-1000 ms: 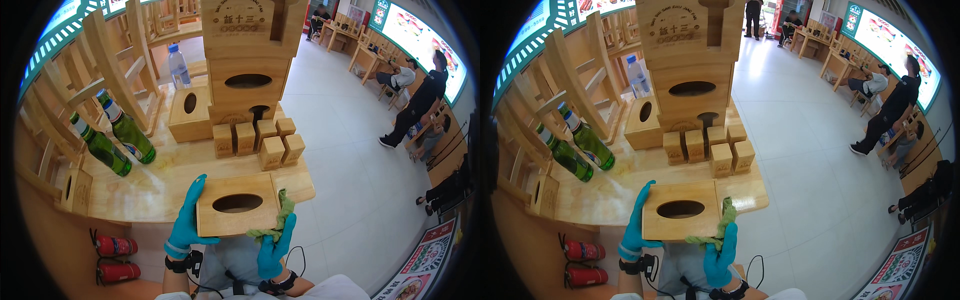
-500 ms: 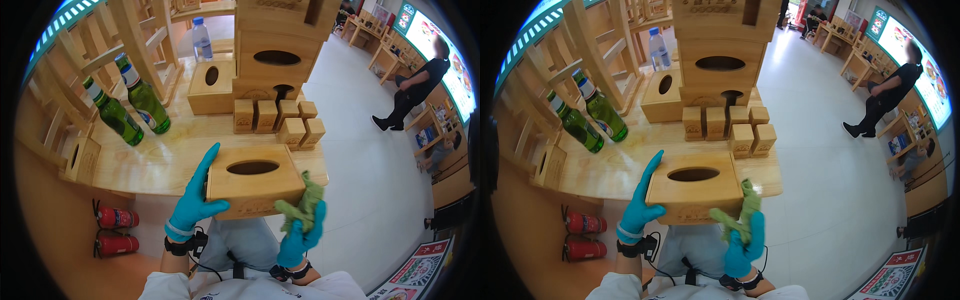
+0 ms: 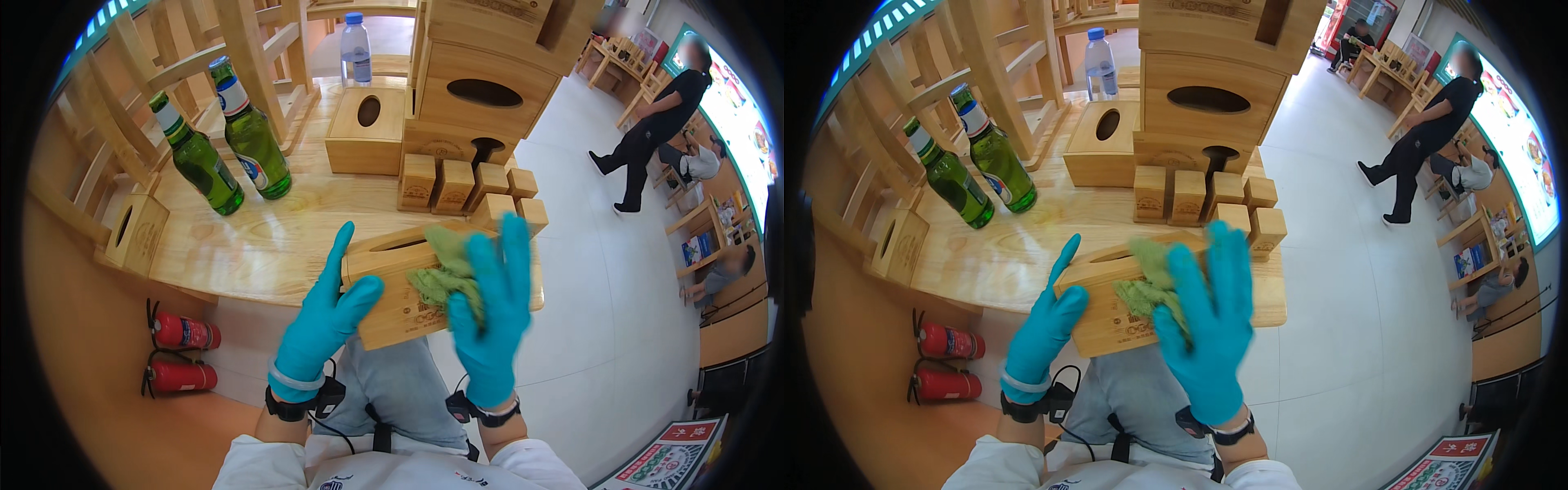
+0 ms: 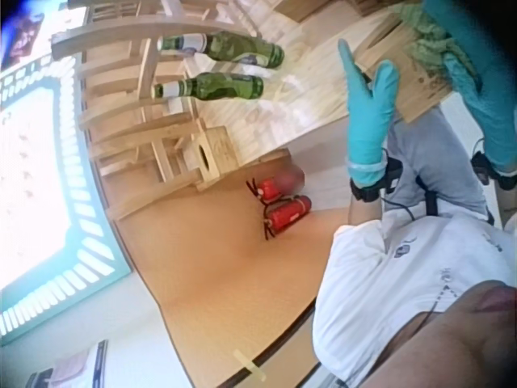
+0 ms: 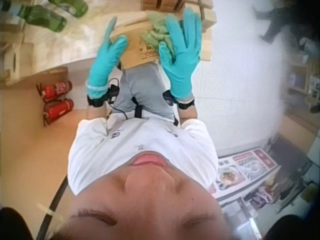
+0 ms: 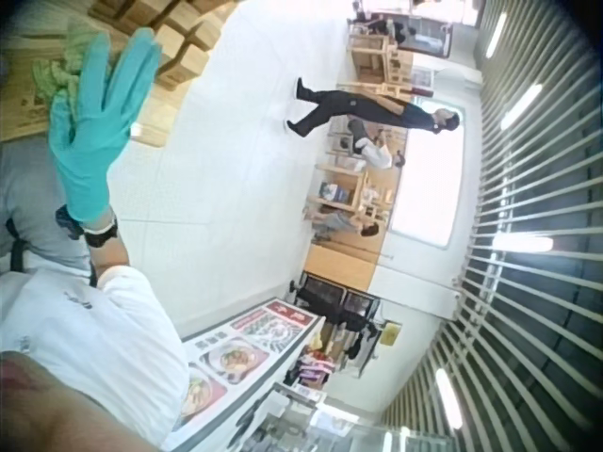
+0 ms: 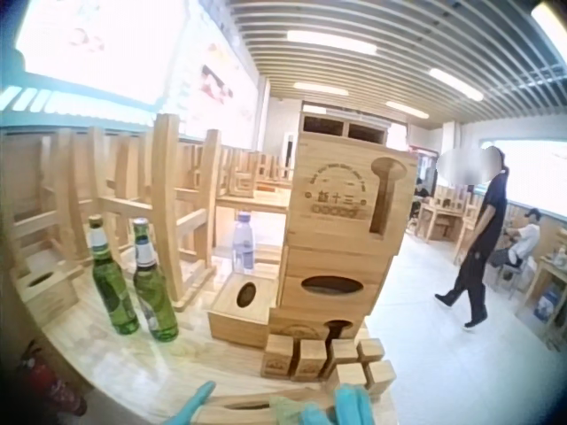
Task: The person wipes several wooden boxes and drawers using a green cloth.
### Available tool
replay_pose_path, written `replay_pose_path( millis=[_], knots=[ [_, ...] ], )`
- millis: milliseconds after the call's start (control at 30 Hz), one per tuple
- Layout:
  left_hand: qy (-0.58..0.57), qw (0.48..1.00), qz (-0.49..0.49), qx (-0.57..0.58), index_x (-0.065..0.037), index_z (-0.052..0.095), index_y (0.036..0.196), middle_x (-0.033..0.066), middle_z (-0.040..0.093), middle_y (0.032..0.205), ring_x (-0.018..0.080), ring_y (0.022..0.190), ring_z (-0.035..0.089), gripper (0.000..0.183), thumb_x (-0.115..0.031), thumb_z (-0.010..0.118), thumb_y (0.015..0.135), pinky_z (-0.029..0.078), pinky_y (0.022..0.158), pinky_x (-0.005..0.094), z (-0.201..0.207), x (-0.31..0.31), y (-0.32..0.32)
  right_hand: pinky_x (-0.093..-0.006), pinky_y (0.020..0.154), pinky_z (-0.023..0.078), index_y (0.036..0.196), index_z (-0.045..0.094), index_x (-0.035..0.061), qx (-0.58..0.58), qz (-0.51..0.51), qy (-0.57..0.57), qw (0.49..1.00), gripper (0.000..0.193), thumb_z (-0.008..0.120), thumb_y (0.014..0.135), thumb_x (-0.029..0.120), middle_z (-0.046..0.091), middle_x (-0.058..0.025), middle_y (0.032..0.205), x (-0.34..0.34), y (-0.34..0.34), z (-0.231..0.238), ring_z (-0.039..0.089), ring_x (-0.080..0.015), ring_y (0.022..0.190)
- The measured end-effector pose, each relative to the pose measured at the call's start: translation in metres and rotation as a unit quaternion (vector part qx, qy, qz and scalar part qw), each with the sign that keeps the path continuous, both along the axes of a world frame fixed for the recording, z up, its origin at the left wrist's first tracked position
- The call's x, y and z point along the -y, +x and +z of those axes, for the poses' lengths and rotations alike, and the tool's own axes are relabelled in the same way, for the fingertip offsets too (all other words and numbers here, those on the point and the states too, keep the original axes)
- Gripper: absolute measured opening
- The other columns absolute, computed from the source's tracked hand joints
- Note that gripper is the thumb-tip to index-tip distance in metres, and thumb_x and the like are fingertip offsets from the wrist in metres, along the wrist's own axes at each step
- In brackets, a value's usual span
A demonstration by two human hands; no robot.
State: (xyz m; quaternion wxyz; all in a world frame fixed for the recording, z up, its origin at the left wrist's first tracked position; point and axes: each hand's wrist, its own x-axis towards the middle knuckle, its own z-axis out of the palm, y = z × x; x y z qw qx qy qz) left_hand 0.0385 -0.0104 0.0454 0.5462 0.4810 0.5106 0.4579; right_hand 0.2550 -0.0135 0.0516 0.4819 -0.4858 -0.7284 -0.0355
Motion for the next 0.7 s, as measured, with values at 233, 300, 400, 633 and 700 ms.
replay_pose_path(
  millis=[233, 300, 400, 633, 700],
  knots=[
    [0.012, 0.999, 0.007, 0.047, -0.018, 0.022, 0.162, 0.0183, 0.058, 0.135, 0.0218, 0.116, 0.058, 0.079, -0.033, 0.066, 0.098, 0.048, 0.100, 0.0378, -0.003, 0.002, 0.001, -0.0541, 0.116, 0.031, 0.139, 0.058, 0.0075, 0.133, -0.006, -0.040, 0.990, 0.052, 0.054, 0.096, 0.036, 0.046, -0.0204, 0.153, 0.016, -0.048, -0.010, 0.045, -0.0348, 0.140],
    [0.007, 0.998, -0.013, 0.062, -0.018, 0.023, 0.162, 0.0181, 0.060, 0.132, 0.0201, 0.112, 0.058, 0.077, -0.031, 0.065, 0.098, 0.049, 0.097, 0.0363, -0.010, -0.003, -0.004, -0.0540, 0.114, 0.033, 0.132, 0.062, 0.0031, 0.138, 0.055, -0.043, 0.988, 0.050, 0.057, 0.094, 0.035, 0.049, -0.0210, 0.151, 0.029, -0.062, -0.015, 0.048, -0.0366, 0.138],
    [-0.025, 0.999, -0.013, 0.030, -0.019, 0.025, 0.162, 0.0174, 0.060, 0.129, 0.0186, 0.108, 0.059, 0.075, -0.028, 0.064, 0.099, 0.051, 0.093, 0.0349, -0.010, -0.006, -0.010, -0.0525, 0.111, 0.037, 0.129, 0.062, 0.0089, 0.124, 0.069, -0.058, 0.988, 0.042, 0.060, 0.094, 0.033, 0.046, -0.0182, 0.153, 0.030, -0.063, -0.009, 0.046, -0.0355, 0.139],
    [0.036, 0.999, -0.026, 0.023, -0.014, 0.023, 0.161, 0.0193, 0.051, 0.142, 0.0243, 0.123, 0.054, 0.083, -0.020, 0.070, 0.094, 0.048, 0.102, 0.0392, 0.001, 0.009, -0.005, -0.0556, 0.114, 0.036, 0.142, 0.057, 0.0172, 0.102, -0.025, -0.050, 0.993, 0.054, 0.065, 0.092, 0.033, 0.044, -0.0102, 0.156, 0.017, -0.010, -0.007, 0.038, -0.0392, 0.144],
    [0.049, 0.998, -0.035, 0.018, -0.013, 0.022, 0.161, 0.0195, 0.046, 0.148, 0.0268, 0.129, 0.050, 0.088, -0.020, 0.074, 0.091, 0.046, 0.107, 0.0408, 0.001, 0.008, 0.000, -0.0535, 0.116, 0.036, 0.145, 0.056, 0.0177, 0.042, -0.082, -0.049, 0.995, 0.057, 0.067, 0.091, 0.032, 0.043, -0.0093, 0.157, 0.012, 0.012, -0.019, 0.036, -0.0389, 0.146]
  ],
)
